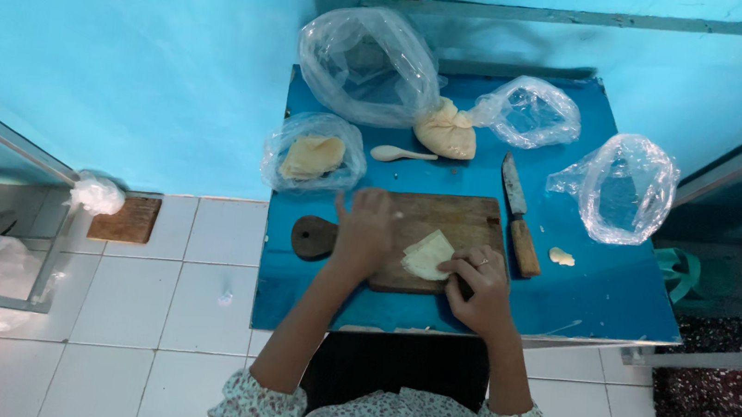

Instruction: The person sits at a small blue table and folds cut dough wrappers one at a time on a wooden cutting board, pressing each folded piece and stacking the finished wrappers. They briefly handle a plastic bag of dough pieces and reach for a dough ball between folds.

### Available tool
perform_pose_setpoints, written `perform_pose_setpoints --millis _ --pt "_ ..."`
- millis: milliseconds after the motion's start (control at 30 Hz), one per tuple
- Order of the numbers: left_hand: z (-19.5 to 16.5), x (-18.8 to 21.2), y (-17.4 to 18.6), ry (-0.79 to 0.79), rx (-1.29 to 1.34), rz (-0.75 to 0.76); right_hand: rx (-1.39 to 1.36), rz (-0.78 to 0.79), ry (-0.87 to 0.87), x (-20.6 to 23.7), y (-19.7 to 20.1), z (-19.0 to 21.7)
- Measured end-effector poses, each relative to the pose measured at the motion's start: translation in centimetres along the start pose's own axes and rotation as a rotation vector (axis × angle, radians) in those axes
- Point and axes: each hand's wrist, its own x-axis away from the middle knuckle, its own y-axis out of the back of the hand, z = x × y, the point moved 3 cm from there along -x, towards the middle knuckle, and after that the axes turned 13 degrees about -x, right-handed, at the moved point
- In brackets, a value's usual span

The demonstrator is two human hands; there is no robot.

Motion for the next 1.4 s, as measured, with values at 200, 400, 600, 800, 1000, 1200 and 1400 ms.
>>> perform_pose_setpoints --millis 200,400,600,800,1000,1200,1400 --pt "3.8 0.2 2.0 0.256 -0.258 -0.094 -0.004 -0.002 0.003 -0.1 0.1 0.3" --pt "1.9 0.5 1.5 0.099 0.021 -0.041 -0.003 0.013 0.0 0.3 0.0 -0.1" --pt "-1.1 1.6 1.0 -0.137 0.275 0.124 -0.104 -0.077 -0.197 1.1 -0.5 -2.7" --pt "-1.8 1.9 1.3 -0.213 0.336 0.112 0.054 0.042 -0.217 -0.3 -0.8 -3.2" --pt "-1.9 1.9 1.1 -0.185 0.307 0.13 0.106 0.163 -0.211 -2.2 -1.6 -2.5" --pt "-1.8 2.1 0.9 -0.203 0.311 0.117 0.007 0.148 -0.297 -2.8 -1.6 -3.1" --pt "-1.6 2.2 0.2 -0.243 0.25 0.085 0.031 0.088 -0.234 -3.1 -2.4 -4.8"
